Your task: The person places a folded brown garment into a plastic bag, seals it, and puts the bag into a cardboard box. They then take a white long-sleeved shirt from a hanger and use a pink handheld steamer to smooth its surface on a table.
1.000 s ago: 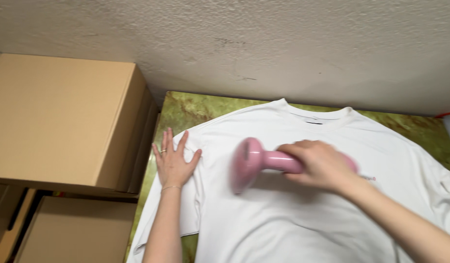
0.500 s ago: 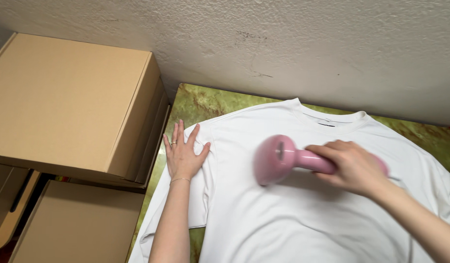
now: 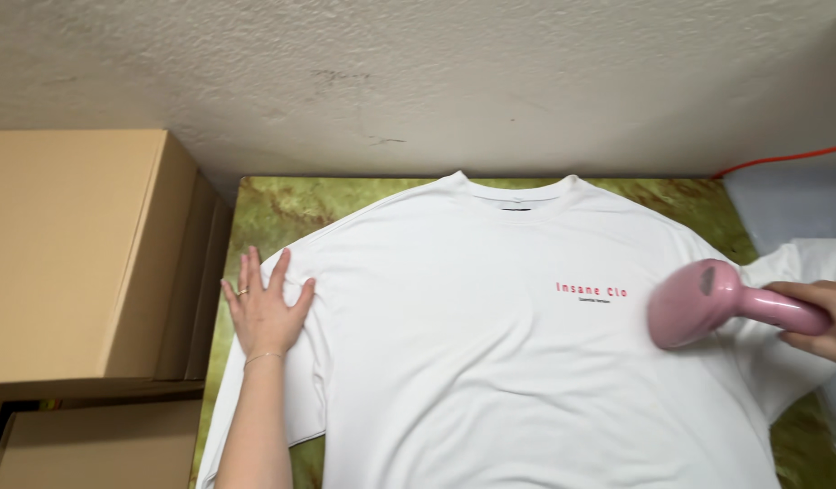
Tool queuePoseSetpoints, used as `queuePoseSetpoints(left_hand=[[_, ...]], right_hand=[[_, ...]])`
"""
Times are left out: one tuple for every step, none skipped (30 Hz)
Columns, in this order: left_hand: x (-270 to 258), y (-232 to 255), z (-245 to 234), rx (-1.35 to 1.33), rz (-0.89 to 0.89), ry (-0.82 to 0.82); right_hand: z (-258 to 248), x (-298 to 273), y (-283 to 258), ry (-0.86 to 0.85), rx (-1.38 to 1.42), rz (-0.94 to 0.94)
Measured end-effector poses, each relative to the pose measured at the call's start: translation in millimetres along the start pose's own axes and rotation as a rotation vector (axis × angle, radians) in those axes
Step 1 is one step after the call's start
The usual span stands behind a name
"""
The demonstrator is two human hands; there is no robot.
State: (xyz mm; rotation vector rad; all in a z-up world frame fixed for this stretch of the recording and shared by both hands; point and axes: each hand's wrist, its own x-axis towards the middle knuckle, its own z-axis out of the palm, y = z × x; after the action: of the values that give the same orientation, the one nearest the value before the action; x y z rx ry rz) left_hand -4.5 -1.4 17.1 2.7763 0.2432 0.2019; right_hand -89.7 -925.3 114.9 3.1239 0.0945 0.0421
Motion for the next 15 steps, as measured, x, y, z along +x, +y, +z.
queuePoseSetpoints(left_hand=[[1,0,1,-0.002,0.010,-0.001],[1,-1,2,-0.006,0.012,0.011],[0,-1,3,-0.011,0.014,0.022],[-2,-1,7,-0.013,0.022,0.022],[-2,-1,10,0.007,0.004,0.012],[-2,-1,12,0.027,-0.014,0.003],[-8,4,13,0.028,-0.014,0.011],[-13,8,14,0.065,0.016,0.095],[-20,8,12,0.108,0.040,0.183],[-34,19,7,0.115,0.033,0.193],[-53,26,2,0.076,0.049,0.262],[-72,33,-3,0.039,0.067,0.332],[-96,36,-4,0.057,0.049,0.335],[-120,39,-3,-0.003,0.054,0.270],[-143,42,-3,-0.063,0.059,0.206]], right_hand=[[5,-10,20,0.003,0.000,0.010],[10,-20,39,-0.018,0.067,0.118],[14,-31,59,-0.036,0.136,0.225],[17,-37,70,-0.033,0.136,0.233],[20,-40,81,0.007,0.112,0.181],[23,-44,91,0.047,0.089,0.129],[17,-46,79,0.054,0.091,0.126],[11,-49,65,0.061,0.005,0.125],[9,-46,49,0.067,-0.076,0.117],[2,-44,24,0.074,-0.069,0.106],[-1,-42,-2,0.028,-0.067,0.169],[-3,-40,-29,-0.018,-0.064,0.233],[-19,-35,-74,-0.023,-0.052,0.210],[-36,-31,-120,-0.072,-0.003,0.189],[-53,-29,-165,-0.119,0.046,0.169]])
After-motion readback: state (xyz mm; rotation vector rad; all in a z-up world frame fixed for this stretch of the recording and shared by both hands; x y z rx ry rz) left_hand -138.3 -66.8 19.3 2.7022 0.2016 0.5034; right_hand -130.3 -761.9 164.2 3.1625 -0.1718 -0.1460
